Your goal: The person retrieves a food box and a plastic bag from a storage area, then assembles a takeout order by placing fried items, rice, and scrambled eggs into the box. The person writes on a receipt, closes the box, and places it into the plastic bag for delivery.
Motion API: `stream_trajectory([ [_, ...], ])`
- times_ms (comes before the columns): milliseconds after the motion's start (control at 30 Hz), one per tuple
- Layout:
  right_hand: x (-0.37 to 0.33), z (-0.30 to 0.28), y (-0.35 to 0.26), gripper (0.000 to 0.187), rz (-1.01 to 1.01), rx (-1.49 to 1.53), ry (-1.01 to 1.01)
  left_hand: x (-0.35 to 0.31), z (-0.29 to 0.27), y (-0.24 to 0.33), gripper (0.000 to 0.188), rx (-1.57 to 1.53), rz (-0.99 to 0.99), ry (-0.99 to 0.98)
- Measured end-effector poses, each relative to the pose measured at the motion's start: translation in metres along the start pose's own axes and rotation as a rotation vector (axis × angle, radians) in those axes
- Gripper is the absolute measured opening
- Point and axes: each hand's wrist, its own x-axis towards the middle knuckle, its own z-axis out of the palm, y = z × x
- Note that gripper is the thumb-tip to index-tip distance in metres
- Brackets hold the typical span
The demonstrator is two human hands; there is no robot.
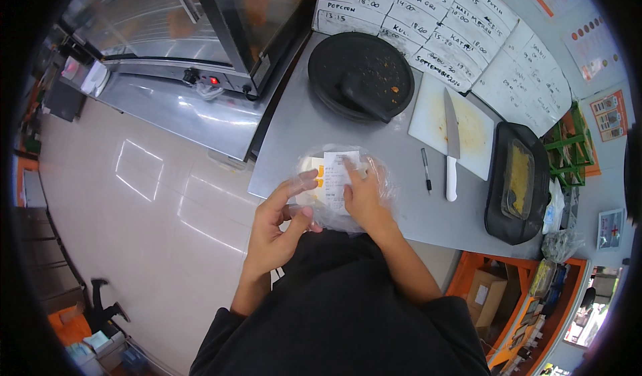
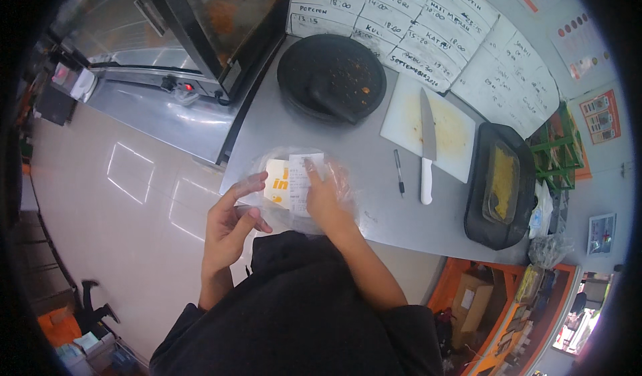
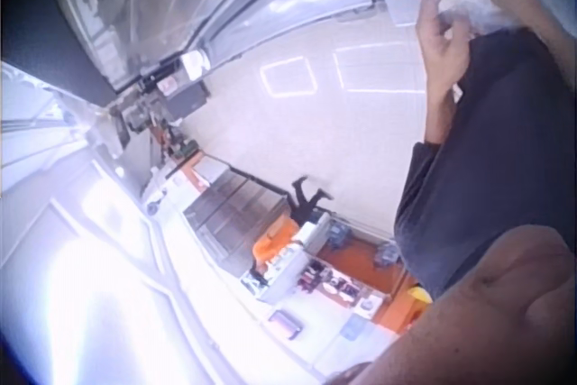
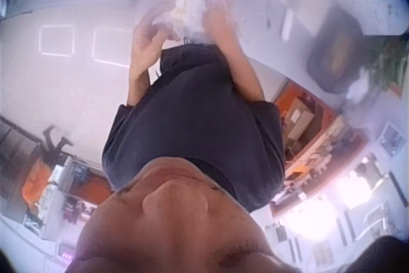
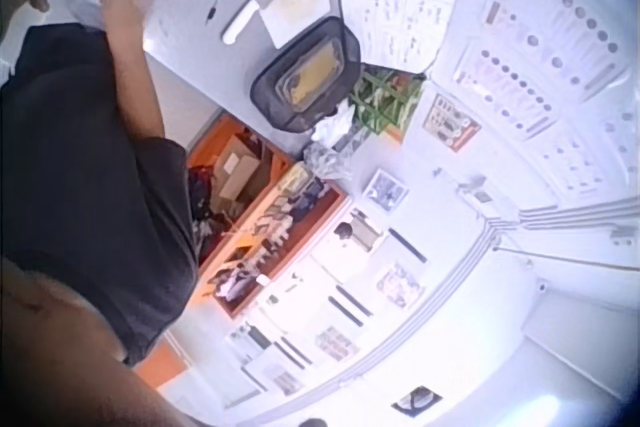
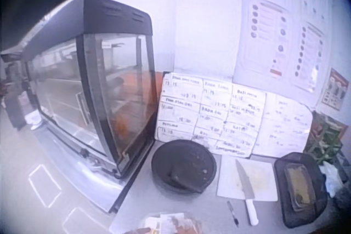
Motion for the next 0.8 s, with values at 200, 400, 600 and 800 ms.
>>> stream_trajectory([
  [200, -0.006, -0.003, -0.006, 0.045, 0.093, -0.148, -0.183, 0.002, -0.01, -0.042, 0.067, 0.465, 0.35, 0.263],
  [400, -0.025, 0.055, 0.021, 0.045, -0.019, -0.036, 0.107, 0.022, -0.023, -0.203, 0.067, -0.063, -0.316, 0.179],
  [600, -0.089, 0.015, 0.034, 0.042, 0.207, 0.143, 0.181, 0.005, 0.055, -0.143, 0.066, -0.208, -0.371, 0.133],
  [800, -0.211, -0.04, 0.093, 0.045, 0.314, 0.182, 0.207, -0.047, 0.156, -0.178, 0.075, -0.145, -0.629, -0.165],
])
